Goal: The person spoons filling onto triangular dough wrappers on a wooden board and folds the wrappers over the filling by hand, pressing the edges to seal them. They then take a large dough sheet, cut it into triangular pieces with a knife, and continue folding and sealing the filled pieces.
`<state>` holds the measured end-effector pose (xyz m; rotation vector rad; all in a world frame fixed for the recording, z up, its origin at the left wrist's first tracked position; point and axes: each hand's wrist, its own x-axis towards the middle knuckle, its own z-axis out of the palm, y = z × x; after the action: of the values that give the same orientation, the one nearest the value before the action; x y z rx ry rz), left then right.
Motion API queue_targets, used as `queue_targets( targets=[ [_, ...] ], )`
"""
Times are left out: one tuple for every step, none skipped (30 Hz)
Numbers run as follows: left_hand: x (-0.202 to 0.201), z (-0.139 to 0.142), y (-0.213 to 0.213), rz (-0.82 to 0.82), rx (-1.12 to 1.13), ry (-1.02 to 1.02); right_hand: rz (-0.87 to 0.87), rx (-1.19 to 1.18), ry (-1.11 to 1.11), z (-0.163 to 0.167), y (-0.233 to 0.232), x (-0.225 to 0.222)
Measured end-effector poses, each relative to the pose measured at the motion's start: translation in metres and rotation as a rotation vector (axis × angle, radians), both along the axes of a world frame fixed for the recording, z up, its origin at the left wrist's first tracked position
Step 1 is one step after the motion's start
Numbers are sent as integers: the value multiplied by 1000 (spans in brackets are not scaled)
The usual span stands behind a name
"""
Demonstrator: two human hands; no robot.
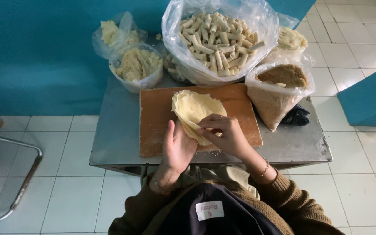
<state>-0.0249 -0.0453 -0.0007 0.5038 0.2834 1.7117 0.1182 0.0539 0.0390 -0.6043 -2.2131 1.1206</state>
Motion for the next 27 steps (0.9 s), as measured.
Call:
queue_targets(
  targets=[
    [-1, 0, 1, 24, -7, 74, -6, -48, 9, -1, 2, 0],
    [-2, -3, 1, 47, -16, 146, -12, -97, 16, -2, 4, 0],
    [-3, -6, 3, 72, -22, 219, -18, -144, 23, -3, 5, 1],
    [-3, -11, 5, 144, -72, 366, -18, -122, 47, -3, 5, 1],
    [-3, -16, 9, 220, -121, 513, -15, -99, 72, -4, 4, 1],
    [-4, -22, 10, 296, -175, 659, -12, -79, 95, -5, 2, 1],
    [-5, -29, 12, 306, -214, 668, -54, -34, 75, -7, 0, 1],
    [-6, -34, 13, 315, -252, 677, -96, 11, 55, -9, -2, 0],
    [-8, -40, 14, 324, -287, 686, -140, 58, 36, -11, -2, 0],
    [-9, -44, 15, 324, -275, 674, -163, 29, 25, -14, 0, -1],
    [-10, -47, 16, 325, -265, 660, -185, -2, 12, -16, 2, 0],
    [-12, -49, 16, 326, -255, 647, -207, -33, 0, -18, 6, 0],
    [-13, -50, 16, 314, -244, 610, -184, -86, 73, -20, 12, 1],
    [-16, -49, 16, 302, -233, 573, -160, -139, 146, -21, 18, 2],
    [-19, -46, 16, 289, -223, 536, -137, -192, 218, -21, 25, 3],
    [-23, -43, 14, 245, -235, 482, -112, -332, 297, -21, 30, 5],
    [-28, -38, 12, 200, -248, 427, -87, -472, 375, -20, 36, 6],
    [-34, -32, 10, 156, -259, 373, -60, -612, 454, -18, 39, 7],
    [-39, -26, 7, 133, -258, 388, -51, -659, 472, -16, 40, 8],
    [-45, -21, 2, 109, -257, 404, -43, -707, 490, -15, 40, 8],
    [-48, -15, -2, 86, -254, 420, -34, -754, 510, -13, 39, 9],
    [-48, -10, -4, 87, -252, 447, -56, -703, 458, -11, 36, 9],
    [-48, -6, -5, 88, -250, 474, -78, -652, 405, -10, 33, 8],
    [-48, -1, -5, 89, -246, 502, -100, -600, 354, -9, 30, 8],
    [-47, 3, -5, 119, -224, 562, -77, -644, 418, -9, 27, 7],
    [-46, 6, -4, 149, -203, 620, -54, -688, 481, -9, 26, 5],
    [-45, 8, -4, 180, -183, 678, -32, -734, 542, -9, 24, 4]
  ],
)
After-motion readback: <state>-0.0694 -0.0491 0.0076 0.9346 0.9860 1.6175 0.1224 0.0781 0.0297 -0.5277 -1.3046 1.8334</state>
